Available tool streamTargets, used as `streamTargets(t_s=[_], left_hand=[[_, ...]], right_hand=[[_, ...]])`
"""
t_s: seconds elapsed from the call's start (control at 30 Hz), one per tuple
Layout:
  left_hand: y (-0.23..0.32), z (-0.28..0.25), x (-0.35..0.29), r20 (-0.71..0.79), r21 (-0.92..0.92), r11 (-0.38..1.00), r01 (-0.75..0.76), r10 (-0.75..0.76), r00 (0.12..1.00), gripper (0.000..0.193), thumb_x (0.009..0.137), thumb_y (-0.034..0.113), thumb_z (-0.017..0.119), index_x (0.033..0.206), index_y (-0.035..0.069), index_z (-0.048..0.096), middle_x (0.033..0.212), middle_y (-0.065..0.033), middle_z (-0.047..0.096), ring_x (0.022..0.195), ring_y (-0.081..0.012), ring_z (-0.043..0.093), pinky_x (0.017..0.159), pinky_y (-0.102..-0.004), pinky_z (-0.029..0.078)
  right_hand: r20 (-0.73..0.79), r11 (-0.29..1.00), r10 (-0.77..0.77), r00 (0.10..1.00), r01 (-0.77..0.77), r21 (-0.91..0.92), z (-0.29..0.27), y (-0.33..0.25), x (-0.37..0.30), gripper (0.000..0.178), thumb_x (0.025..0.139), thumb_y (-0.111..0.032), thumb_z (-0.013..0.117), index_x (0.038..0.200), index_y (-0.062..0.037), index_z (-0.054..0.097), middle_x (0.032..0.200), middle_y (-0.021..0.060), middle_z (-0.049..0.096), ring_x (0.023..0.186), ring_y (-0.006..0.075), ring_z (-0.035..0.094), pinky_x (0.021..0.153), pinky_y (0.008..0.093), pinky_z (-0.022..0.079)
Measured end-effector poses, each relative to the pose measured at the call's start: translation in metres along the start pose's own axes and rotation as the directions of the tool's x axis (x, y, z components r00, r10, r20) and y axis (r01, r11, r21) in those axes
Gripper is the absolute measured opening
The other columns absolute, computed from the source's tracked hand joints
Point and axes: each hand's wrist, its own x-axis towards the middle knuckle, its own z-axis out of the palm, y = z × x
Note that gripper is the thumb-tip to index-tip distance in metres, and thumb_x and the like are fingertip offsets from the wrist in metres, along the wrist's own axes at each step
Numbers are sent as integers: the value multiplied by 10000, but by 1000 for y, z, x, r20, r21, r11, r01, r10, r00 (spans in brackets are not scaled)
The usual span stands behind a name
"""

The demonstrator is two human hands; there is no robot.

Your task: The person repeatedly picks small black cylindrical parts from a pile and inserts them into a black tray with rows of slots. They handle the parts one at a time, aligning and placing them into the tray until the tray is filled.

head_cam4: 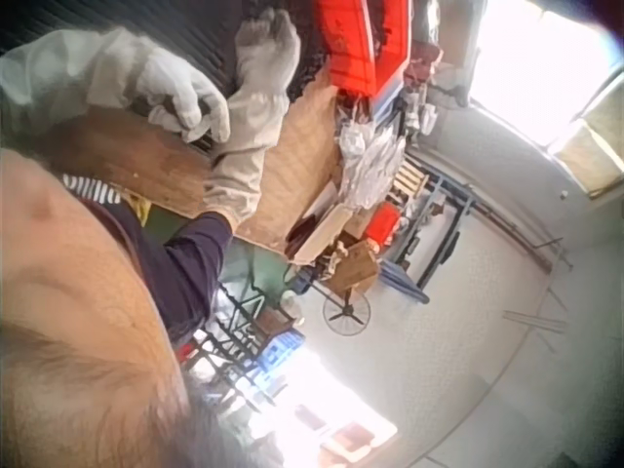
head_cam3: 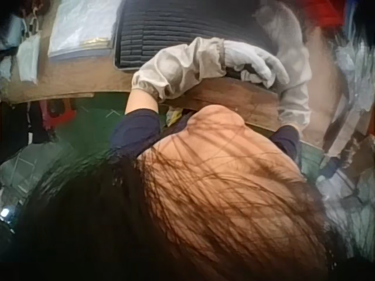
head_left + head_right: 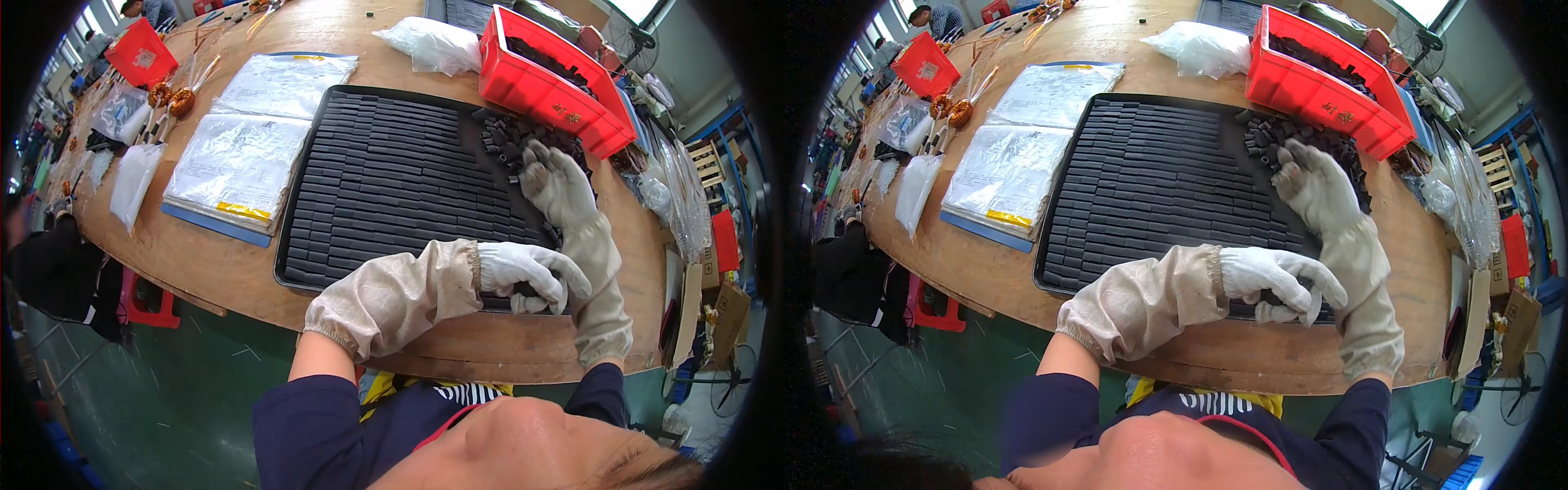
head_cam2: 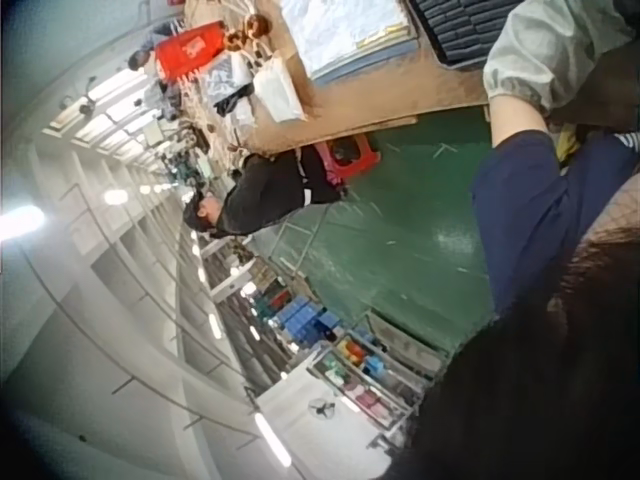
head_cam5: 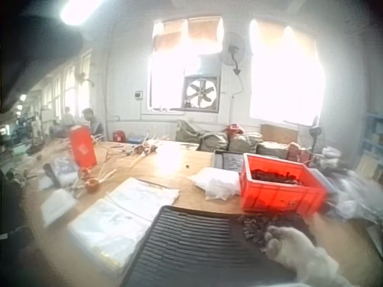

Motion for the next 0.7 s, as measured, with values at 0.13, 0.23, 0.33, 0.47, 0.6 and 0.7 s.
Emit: streamTargets(t_s=[0.13, 0.23, 0.33, 0.47, 0.6, 0.7], left_hand=[[-1, 0, 6, -358, 88, 996, -22, 53, 932, 561, 928, 194, 713, 1436, 6, 566, 1001, -63, 670, 730, -86, 599, 570, -230, 473], [-6, -8, 16, -588, 394, 911, 121, 149, 795, 545, 974, 234, 662, 1474, 62, 531, 1029, -48, 637, 741, -86, 609, 633, -262, 591], [-11, -14, 18, -658, 389, 918, 80, 216, 721, 616, 988, 242, 662, 1542, 75, 450, 1023, -45, 626, 752, -89, 617, 616, -263, 605], [-10, -10, 17, -741, 373, 922, 98, 233, 630, 761, 996, 247, 670, 1638, 87, 294, 1018, -53, 625, 761, -98, 629, 600, -265, 607], [-11, -14, 16, -763, 328, 930, 167, 157, 627, 794, 1024, 256, 642, 1667, 79, 211, 1051, -73, 611, 759, -102, 626, 566, -268, 598], [-14, -12, 15, -752, 302, 952, 46, 208, 626, 790, 1027, 237, 635, 1666, 59, 206, 1074, -71, 609, 764, -98, 626, 576, -265, 595]], right_hand=[[-132, 951, -194, 972, 153, -269, -36, 11, -44, 219, 1090, -278, 574, 1215, -125, 668, 972, 23, 668, 760, 145, 644, 741, 318, 586], [-148, 659, -588, 795, 364, -658, -42, 36, -74, 210, 1091, -237, 562, 1218, -111, 670, 923, -25, 609, 759, 75, 591, 677, 230, 477], [-14, 503, -622, 783, 385, -774, -63, 48, -84, 210, 1078, -181, 571, 1213, -74, 691, 934, -5, 634, 798, 84, 597, 720, 227, 465], [387, 7, -592, 707, 485, -874, -32, 49, -92, 184, 1025, -87, 624, 1169, -24, 720, 949, 48, 679, 831, 139, 620, 754, 271, 494], [445, -67, -536, 717, 489, -869, -36, 57, -88, 249, 952, 14, 662, 1194, -12, 721, 966, 102, 699, 845, 221, 675, 741, 324, 525], [502, -81, -556, 662, 558, -826, -41, 54, -85, 301, 933, 33, 664, 1225, -21, 709, 929, 103, 680, 788, 223, 663, 696, 334, 522]])
